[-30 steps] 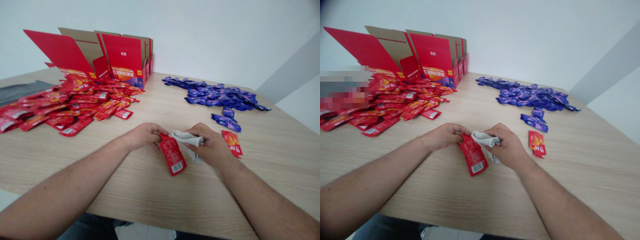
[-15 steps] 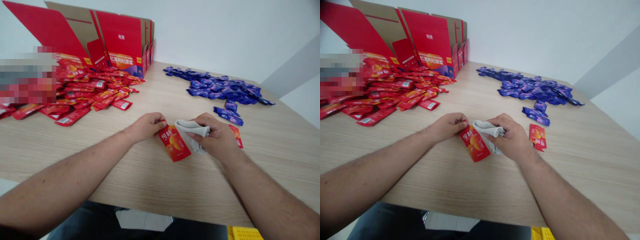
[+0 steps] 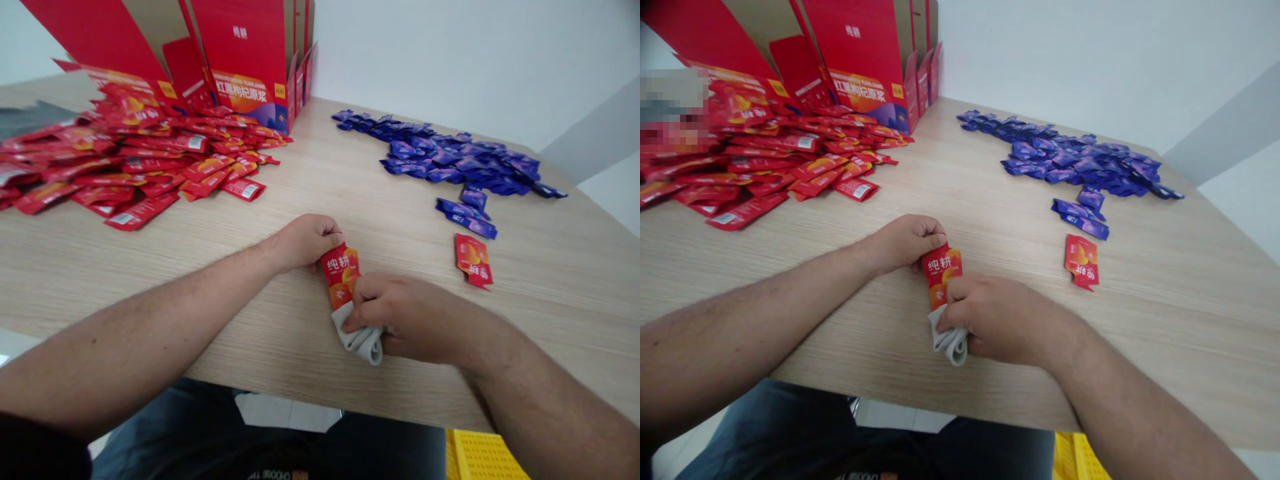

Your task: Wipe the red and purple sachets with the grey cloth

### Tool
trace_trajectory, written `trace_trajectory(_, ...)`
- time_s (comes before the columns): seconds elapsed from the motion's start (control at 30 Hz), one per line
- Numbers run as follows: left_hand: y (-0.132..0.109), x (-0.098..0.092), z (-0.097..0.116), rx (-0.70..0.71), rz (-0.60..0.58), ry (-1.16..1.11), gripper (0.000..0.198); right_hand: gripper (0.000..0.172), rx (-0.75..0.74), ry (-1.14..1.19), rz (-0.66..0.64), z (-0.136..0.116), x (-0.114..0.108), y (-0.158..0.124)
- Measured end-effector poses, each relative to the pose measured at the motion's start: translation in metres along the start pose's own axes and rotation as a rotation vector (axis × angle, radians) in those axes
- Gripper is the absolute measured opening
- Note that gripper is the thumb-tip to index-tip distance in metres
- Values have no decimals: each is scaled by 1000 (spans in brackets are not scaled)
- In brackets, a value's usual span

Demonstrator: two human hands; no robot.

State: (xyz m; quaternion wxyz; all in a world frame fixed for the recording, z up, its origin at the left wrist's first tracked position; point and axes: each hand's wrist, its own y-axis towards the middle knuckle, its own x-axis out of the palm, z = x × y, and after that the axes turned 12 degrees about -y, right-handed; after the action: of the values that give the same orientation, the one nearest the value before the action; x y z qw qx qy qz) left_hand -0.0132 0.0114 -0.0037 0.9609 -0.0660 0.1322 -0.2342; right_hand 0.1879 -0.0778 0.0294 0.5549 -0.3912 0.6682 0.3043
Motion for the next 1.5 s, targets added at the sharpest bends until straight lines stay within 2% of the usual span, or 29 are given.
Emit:
trace_trajectory(0.07,0,1,1,1,-6,-10,18,34,27,40,40,6,0,-2)
trace_trajectory(0.23,0,4,4,0,-63,78,16,22,283,-163,517,25,13,11)
trace_trajectory(0.3,0,4,4,13,-47,58,15,21,292,-190,567,25,17,16)
trace_trajectory(0.37,0,3,3,19,-26,40,16,20,187,-138,473,19,18,18)
trace_trajectory(0.47,1,2,1,9,-22,66,17,25,48,-46,212,6,12,12)
trace_trajectory(0.53,1,1,-1,5,-14,35,16,32,12,37,48,0,5,4)
trace_trajectory(0.6,2,2,-3,6,0,-26,16,39,-4,127,-45,1,0,-2)
trace_trajectory(0.67,2,2,-2,4,-2,-63,16,41,29,163,0,8,-2,-5)
trace_trajectory(0.83,1,5,2,-26,-33,-42,17,25,366,-59,503,31,13,8)
trace_trajectory(0.9,1,5,2,-18,-15,-55,17,22,379,-95,564,32,19,15)
trace_trajectory(0.93,1,4,2,1,-6,-50,17,22,336,-83,530,30,21,17)
trace_trajectory(1.07,0,1,3,66,-38,48,16,27,131,5,241,14,17,15)
trace_trajectory(1.2,-1,-1,2,4,-27,8,16,36,58,112,46,3,5,3)
trace_trajectory(1.3,0,0,-1,-25,3,-102,17,40,14,304,-73,7,-7,-6)
trace_trajectory(1.37,1,0,-4,-29,12,-183,17,32,25,443,-105,16,-13,-12)
trace_trajectory(1.4,2,0,-6,-28,16,-214,17,23,45,485,-90,23,-15,-15)
trace_trajectory(1.47,2,-4,-10,-10,27,-227,17,8,141,516,32,41,-15,-18)
trace_trajectory(1.5,2,-7,-11,5,41,-209,16,9,182,504,86,50,-13,-19)
